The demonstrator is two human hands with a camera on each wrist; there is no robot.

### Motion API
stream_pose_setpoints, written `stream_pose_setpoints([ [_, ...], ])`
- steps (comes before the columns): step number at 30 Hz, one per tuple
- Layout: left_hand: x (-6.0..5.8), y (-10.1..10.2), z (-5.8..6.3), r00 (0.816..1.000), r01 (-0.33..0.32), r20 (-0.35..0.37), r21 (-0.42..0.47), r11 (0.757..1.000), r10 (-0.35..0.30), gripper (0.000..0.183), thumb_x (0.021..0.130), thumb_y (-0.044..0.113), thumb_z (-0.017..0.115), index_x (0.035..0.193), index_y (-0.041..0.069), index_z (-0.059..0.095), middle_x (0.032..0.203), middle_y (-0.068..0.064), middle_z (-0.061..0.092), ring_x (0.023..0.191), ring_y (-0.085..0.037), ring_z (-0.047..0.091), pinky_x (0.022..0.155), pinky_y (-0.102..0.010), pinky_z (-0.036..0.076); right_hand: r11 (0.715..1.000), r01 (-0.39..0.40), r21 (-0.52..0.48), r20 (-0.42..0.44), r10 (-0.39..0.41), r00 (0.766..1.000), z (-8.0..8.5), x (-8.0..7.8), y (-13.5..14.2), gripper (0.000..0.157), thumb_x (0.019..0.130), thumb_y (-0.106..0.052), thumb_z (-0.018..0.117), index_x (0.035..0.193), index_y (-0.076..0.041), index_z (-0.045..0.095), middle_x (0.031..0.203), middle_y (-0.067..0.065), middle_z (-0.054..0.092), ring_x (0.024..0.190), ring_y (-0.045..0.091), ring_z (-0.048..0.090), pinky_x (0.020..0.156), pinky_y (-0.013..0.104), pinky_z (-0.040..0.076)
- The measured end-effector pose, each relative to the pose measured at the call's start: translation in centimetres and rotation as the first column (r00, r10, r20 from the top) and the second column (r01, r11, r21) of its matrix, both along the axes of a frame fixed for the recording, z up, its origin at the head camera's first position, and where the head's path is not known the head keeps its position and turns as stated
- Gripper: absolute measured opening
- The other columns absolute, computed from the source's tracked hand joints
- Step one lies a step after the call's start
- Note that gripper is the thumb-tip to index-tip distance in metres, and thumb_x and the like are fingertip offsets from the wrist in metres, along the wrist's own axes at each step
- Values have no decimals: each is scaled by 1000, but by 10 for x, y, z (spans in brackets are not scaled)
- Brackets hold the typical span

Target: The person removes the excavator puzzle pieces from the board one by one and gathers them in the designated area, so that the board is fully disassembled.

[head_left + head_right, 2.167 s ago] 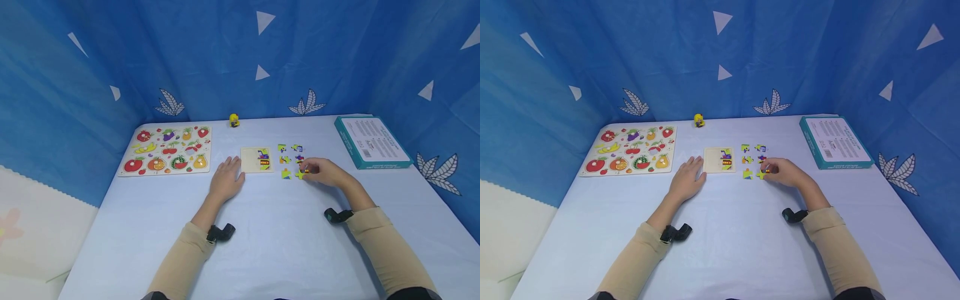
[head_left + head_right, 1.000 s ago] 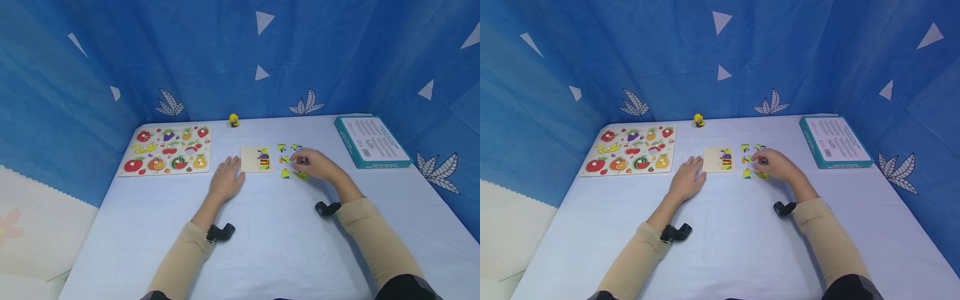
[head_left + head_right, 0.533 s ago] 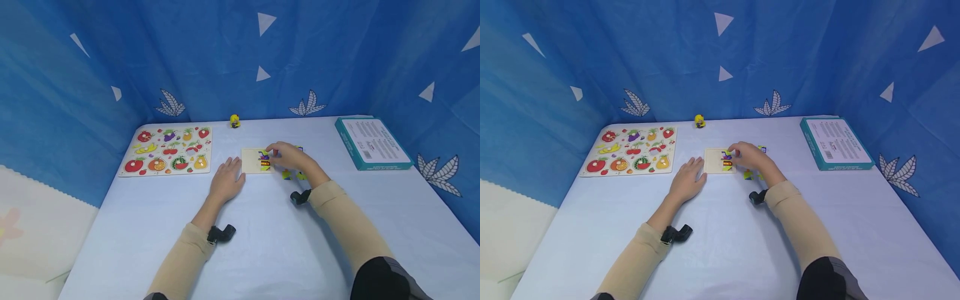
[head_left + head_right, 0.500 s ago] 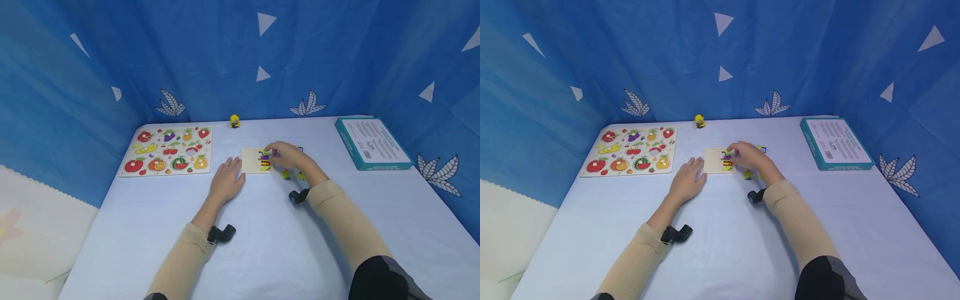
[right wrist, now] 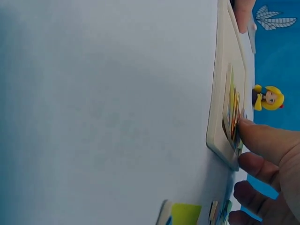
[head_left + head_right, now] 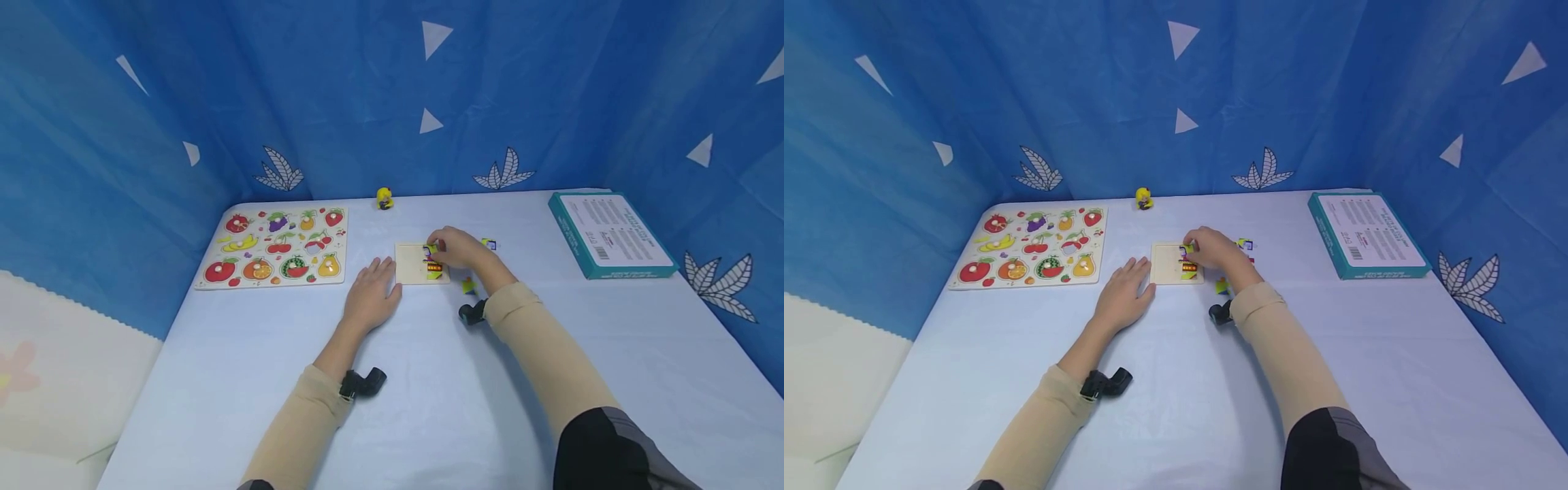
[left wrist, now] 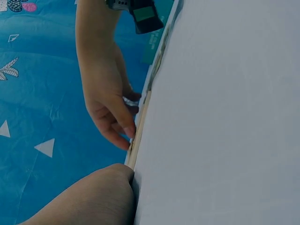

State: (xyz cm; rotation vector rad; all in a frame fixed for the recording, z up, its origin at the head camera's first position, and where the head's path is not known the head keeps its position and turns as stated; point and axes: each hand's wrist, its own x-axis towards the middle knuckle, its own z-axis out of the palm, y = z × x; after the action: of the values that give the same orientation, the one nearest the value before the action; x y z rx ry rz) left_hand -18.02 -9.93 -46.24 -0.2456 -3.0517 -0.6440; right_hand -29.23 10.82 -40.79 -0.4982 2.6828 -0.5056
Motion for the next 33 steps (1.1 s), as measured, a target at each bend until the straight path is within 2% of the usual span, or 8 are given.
stream_pose_setpoints([
  [5,-1,0,0,1000,2,3,-2,1000,-2,60,102,43,44,155,15,36,163,0,31,154,-20,19,127,-41,15,998,10,-58,10,-10,1000,0,0,1,38,96,-23,66,131,-13,56,118,9,56,108,25,53,102,42,48],
  [9,-1,0,1,1000,2,2,-4,1000,-2,60,102,43,44,155,15,36,163,0,31,154,-20,19,127,-41,14,993,27,-111,16,-26,1000,0,0,1,33,95,-21,66,124,-14,52,120,9,55,110,26,52,105,43,47],
  [16,-1,0,1,1000,1,0,-6,1000,-1,60,102,43,44,154,15,37,163,0,32,154,-20,20,127,-41,15,984,51,-169,58,-42,997,2,1,0,30,96,-20,66,120,-21,47,115,10,61,100,27,57,92,42,52],
  [19,-1,0,1,1000,1,0,-6,1000,-1,60,102,43,44,154,15,37,163,0,32,154,-20,20,127,-41,15,972,77,-223,65,-64,996,6,1,3,32,96,-22,67,121,-23,48,114,9,61,97,27,58,82,39,55],
  [22,-1,0,1,1000,-2,-3,-5,1000,2,60,101,43,44,154,15,37,163,0,32,154,-20,20,127,-41,16,955,110,-276,62,-96,993,11,1,11,34,95,-22,68,122,-24,48,114,8,61,96,28,58,77,38,55],
  [28,-1,0,1,1000,0,-7,7,1000,0,60,101,43,44,154,15,37,163,0,32,154,-20,20,127,-41,16,937,156,-314,44,-150,988,19,1,35,34,96,-21,66,126,-22,50,118,10,59,106,29,56,93,45,52],
  [33,-1,-1,0,1000,3,-7,8,1000,-3,60,101,43,44,154,15,37,163,0,32,154,-20,20,127,-40,15,929,202,-310,58,-194,979,18,0,59,35,97,-21,64,129,-21,51,120,11,58,106,30,55,92,45,50],
])
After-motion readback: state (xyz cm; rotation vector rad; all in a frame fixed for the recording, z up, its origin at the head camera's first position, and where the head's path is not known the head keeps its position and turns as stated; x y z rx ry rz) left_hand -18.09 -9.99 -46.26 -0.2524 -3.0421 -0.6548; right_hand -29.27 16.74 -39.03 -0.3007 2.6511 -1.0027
